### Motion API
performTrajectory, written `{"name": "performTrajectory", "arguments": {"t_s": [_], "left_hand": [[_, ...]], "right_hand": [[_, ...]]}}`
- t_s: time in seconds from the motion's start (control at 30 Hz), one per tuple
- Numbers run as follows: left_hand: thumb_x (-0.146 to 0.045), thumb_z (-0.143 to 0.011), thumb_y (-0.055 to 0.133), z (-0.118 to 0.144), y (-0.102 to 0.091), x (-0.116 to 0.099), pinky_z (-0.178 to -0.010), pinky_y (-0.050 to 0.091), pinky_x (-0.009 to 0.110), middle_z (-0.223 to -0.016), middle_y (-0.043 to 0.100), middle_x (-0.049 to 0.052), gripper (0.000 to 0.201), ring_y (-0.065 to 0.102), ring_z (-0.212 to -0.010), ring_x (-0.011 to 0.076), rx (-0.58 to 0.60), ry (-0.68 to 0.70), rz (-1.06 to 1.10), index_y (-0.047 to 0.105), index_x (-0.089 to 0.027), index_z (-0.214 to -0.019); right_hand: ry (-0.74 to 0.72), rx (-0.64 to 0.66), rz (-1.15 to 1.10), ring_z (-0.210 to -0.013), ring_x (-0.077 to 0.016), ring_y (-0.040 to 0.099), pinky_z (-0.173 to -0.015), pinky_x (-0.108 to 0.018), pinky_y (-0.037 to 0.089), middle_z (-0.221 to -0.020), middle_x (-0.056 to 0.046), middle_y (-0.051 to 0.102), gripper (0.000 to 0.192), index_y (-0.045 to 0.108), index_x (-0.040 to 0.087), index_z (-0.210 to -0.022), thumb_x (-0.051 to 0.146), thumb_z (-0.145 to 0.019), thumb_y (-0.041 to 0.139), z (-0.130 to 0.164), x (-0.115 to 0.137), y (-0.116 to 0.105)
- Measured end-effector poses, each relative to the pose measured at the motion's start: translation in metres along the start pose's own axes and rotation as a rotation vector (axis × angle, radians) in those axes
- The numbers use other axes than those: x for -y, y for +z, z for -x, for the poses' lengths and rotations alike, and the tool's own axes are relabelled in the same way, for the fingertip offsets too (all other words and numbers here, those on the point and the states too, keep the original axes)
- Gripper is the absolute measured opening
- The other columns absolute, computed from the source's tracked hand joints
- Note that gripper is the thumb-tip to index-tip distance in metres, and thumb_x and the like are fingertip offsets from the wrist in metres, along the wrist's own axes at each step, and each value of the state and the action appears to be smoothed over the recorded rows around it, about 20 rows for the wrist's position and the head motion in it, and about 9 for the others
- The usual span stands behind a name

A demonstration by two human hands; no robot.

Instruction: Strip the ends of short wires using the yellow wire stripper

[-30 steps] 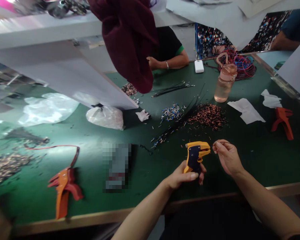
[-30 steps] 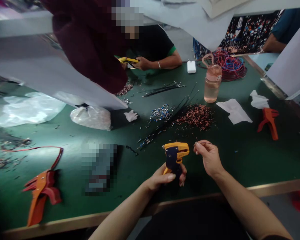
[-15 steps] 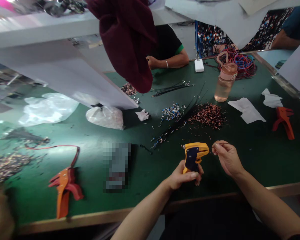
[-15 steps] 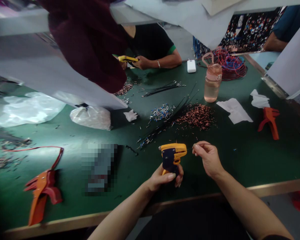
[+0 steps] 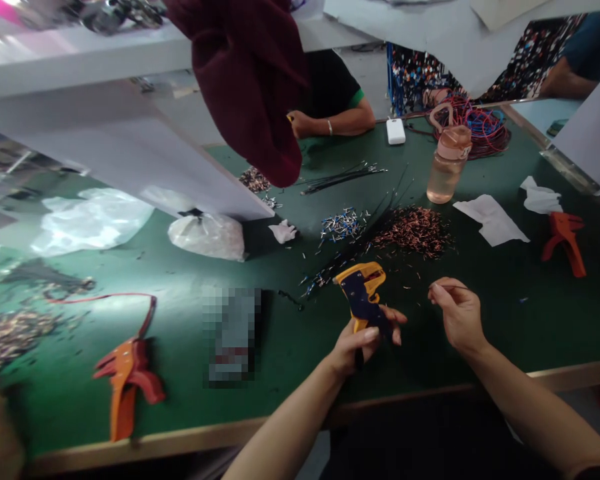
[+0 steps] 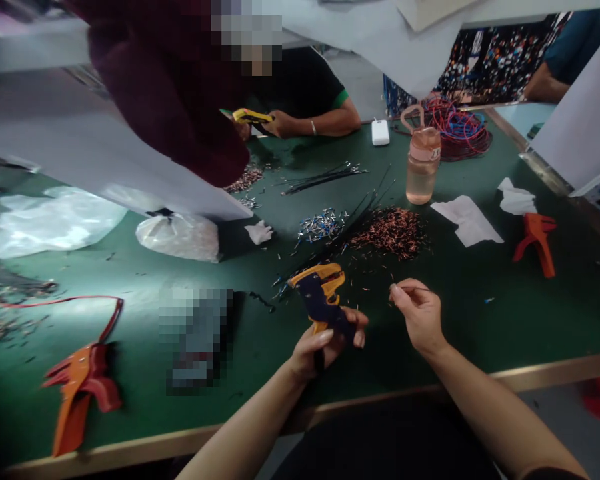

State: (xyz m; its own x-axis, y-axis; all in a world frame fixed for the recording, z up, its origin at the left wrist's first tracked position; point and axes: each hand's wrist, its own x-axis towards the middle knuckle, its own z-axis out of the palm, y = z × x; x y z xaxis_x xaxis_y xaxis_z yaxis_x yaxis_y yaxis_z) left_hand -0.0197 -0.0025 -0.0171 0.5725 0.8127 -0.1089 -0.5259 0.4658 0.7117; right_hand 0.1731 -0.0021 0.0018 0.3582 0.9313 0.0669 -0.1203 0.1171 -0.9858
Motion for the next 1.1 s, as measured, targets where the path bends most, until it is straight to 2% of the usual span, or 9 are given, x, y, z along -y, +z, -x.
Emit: {"name": "performTrajectory", "arguments": {"t_s": [0.13,0.33,0.43,0.53,0.67,0.77,0.83,0.97,1.1], "left_hand": [[-0.044,-0.068,0.076,-0.0002,-0.0022,-0.0031,-0.071,0.049,0.037,-0.133,0.062,0.017,0.047,0.065,-0.073,0.0199,-0.018,0.048,-0.046,0.071,-0.017,-0.107],[-0.045,-0.066,0.077,0.0001,-0.0049,0.0004,-0.076,0.051,0.039,-0.147,0.052,0.017,0.060,0.065,-0.077,0.0202,-0.025,0.030,-0.060,0.069,-0.021,-0.121],[-0.045,-0.065,0.078,-0.0006,-0.0057,0.0018,-0.076,0.051,0.039,-0.142,0.056,0.016,0.062,0.064,-0.076,0.0200,-0.037,0.048,-0.033,0.068,-0.021,-0.121],[-0.046,-0.063,0.078,-0.0019,-0.0068,0.0018,-0.075,0.051,0.039,-0.136,0.060,0.017,0.064,0.064,-0.076,0.0204,-0.091,0.053,-0.052,0.067,-0.019,-0.120],[-0.044,-0.064,0.080,-0.0032,-0.0061,-0.0019,-0.074,0.051,0.037,-0.124,0.066,0.016,0.063,0.064,-0.076,0.0209,-0.129,0.065,-0.069,0.067,-0.018,-0.119],[-0.043,-0.068,0.079,-0.0027,-0.0051,-0.0052,-0.077,0.049,0.035,-0.097,0.073,0.012,0.066,0.065,-0.080,0.0225,-0.097,0.009,-0.123,0.065,-0.014,-0.125],[-0.044,-0.070,0.079,-0.0020,-0.0051,-0.0057,-0.077,0.048,0.034,-0.087,0.074,0.011,0.070,0.065,-0.080,0.0224,-0.067,-0.048,-0.197,0.062,-0.012,-0.130],[-0.050,-0.070,0.079,-0.0011,-0.0060,-0.0018,-0.075,0.047,0.032,-0.088,0.075,0.010,0.072,0.064,-0.077,0.0207,-0.029,-0.115,-0.339,0.063,-0.013,-0.130],[-0.053,-0.069,0.080,-0.0023,-0.0047,0.0034,-0.079,0.047,0.034,-0.085,0.074,0.009,0.071,0.065,-0.080,0.0229,-0.042,-0.133,-0.367,0.065,-0.012,-0.125]], "right_hand": [[-0.132,0.037,0.181,-0.062,-0.0160,0.060,-0.057,-0.029,0.047,-0.066,-0.002,0.067,0.017,0.071,0.022,-0.067,0.031,-0.082,0.072,0.0045,0.0019,-0.0002],[-0.373,0.121,0.388,-0.065,-0.0191,0.063,-0.066,-0.036,0.048,-0.067,-0.002,0.070,0.009,0.072,0.025,-0.074,0.025,-0.083,0.070,0.0103,-0.0015,0.0017],[-0.418,0.165,0.438,-0.064,-0.0194,0.064,-0.067,-0.037,0.048,-0.066,-0.002,0.071,0.009,0.073,0.026,-0.075,0.025,-0.083,0.070,0.0104,-0.0011,0.0026],[-0.392,0.196,0.461,-0.065,-0.0198,0.065,-0.069,-0.037,0.049,-0.068,-0.002,0.072,0.006,0.073,0.026,-0.078,0.026,-0.083,0.070,0.0097,0.0000,0.0024],[-0.368,0.170,0.431,-0.068,-0.0203,0.066,-0.066,-0.036,0.048,-0.071,-0.002,0.073,0.008,0.073,0.026,-0.077,0.026,-0.084,0.069,0.0085,0.0003,0.0001],[-0.477,0.142,0.448,-0.065,-0.0196,0.066,-0.068,-0.037,0.047,-0.069,-0.001,0.073,0.009,0.073,0.026,-0.077,0.022,-0.084,0.068,0.0067,0.0015,-0.0022],[-0.581,0.138,0.504,-0.063,-0.0188,0.067,-0.072,-0.039,0.046,-0.069,0.000,0.074,0.010,0.072,0.026,-0.078,0.020,-0.084,0.068,0.0056,0.0032,-0.0033],[-0.674,0.148,0.605,-0.059,-0.0168,0.067,-0.072,-0.038,0.043,-0.068,0.001,0.074,0.011,0.072,0.027,-0.078,0.019,-0.084,0.068,0.0063,0.0061,-0.0024],[-0.703,0.181,0.620,-0.057,-0.0151,0.066,-0.071,-0.036,0.042,-0.067,0.003,0.075,0.012,0.074,0.029,-0.078,0.020,-0.084,0.068,0.0096,0.0060,-0.0001]]}}
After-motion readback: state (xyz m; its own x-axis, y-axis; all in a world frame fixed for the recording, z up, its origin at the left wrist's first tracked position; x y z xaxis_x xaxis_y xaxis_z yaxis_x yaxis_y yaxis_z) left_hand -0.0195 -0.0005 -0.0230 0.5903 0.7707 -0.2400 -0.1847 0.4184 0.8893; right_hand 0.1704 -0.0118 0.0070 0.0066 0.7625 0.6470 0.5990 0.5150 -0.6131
